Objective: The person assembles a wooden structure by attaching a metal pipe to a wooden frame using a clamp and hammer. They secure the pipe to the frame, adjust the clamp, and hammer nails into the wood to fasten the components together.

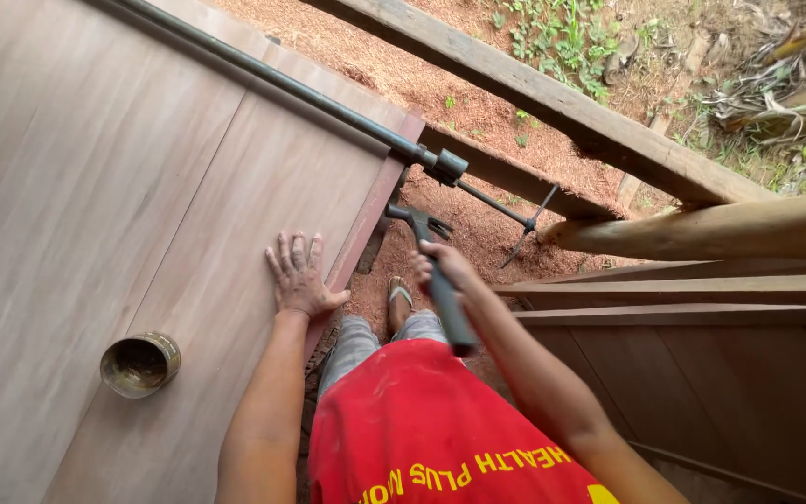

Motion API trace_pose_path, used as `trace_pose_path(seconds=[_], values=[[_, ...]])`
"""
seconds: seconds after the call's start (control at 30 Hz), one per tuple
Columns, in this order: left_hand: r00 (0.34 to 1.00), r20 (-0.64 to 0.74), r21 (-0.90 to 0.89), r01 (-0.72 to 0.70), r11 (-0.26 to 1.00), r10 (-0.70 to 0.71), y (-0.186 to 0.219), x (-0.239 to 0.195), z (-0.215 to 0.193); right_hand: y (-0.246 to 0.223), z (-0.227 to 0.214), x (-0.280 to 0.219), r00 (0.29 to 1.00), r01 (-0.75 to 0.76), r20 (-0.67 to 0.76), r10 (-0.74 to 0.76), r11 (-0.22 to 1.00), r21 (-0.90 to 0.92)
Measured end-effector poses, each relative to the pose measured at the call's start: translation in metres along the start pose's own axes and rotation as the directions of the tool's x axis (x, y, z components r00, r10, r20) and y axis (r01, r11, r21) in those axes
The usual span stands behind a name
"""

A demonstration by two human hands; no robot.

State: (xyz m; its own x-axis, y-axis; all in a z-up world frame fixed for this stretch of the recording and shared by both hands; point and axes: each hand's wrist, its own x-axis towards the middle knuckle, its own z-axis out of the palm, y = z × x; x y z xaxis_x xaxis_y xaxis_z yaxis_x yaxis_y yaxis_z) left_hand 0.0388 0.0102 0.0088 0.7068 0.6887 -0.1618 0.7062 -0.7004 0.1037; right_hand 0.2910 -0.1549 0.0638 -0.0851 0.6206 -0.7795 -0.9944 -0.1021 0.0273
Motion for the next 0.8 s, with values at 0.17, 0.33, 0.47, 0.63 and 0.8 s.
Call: trace_pose_path(seconds=[0.17, 0.33, 0.47, 0.63, 0.8], values=[[0.999, 0.032, -0.120, -0.004, 0.993, 0.008, -0.003, -0.007, -0.024, -0.016, -0.026, -0.080, 0.997, 0.067, 0.083, -0.006, 0.650, -0.757], [0.903, -0.424, -0.419, -0.125, 0.899, -0.072, -0.028, -0.112, -0.034, 0.039, -0.023, -0.115, 0.708, 0.219, 0.543, -0.452, -0.590, -0.777], [0.801, -0.490, -0.469, 0.092, 0.879, -0.345, -0.083, -0.198, -0.040, 0.087, 0.007, -0.082, 0.663, 0.241, 0.682, -0.307, -0.776, -0.583], [0.478, -0.533, -0.550, 0.431, 0.715, -0.698, -0.174, -0.256, -0.027, 0.135, 0.058, -0.014, 0.779, 0.037, 0.573, -0.256, -0.893, -0.449], [0.569, -0.410, -0.512, 0.503, 0.696, -0.713, -0.221, -0.239, -0.035, 0.170, 0.092, 0.040, 0.797, 0.109, 0.592, -0.117, -0.937, -0.332]])
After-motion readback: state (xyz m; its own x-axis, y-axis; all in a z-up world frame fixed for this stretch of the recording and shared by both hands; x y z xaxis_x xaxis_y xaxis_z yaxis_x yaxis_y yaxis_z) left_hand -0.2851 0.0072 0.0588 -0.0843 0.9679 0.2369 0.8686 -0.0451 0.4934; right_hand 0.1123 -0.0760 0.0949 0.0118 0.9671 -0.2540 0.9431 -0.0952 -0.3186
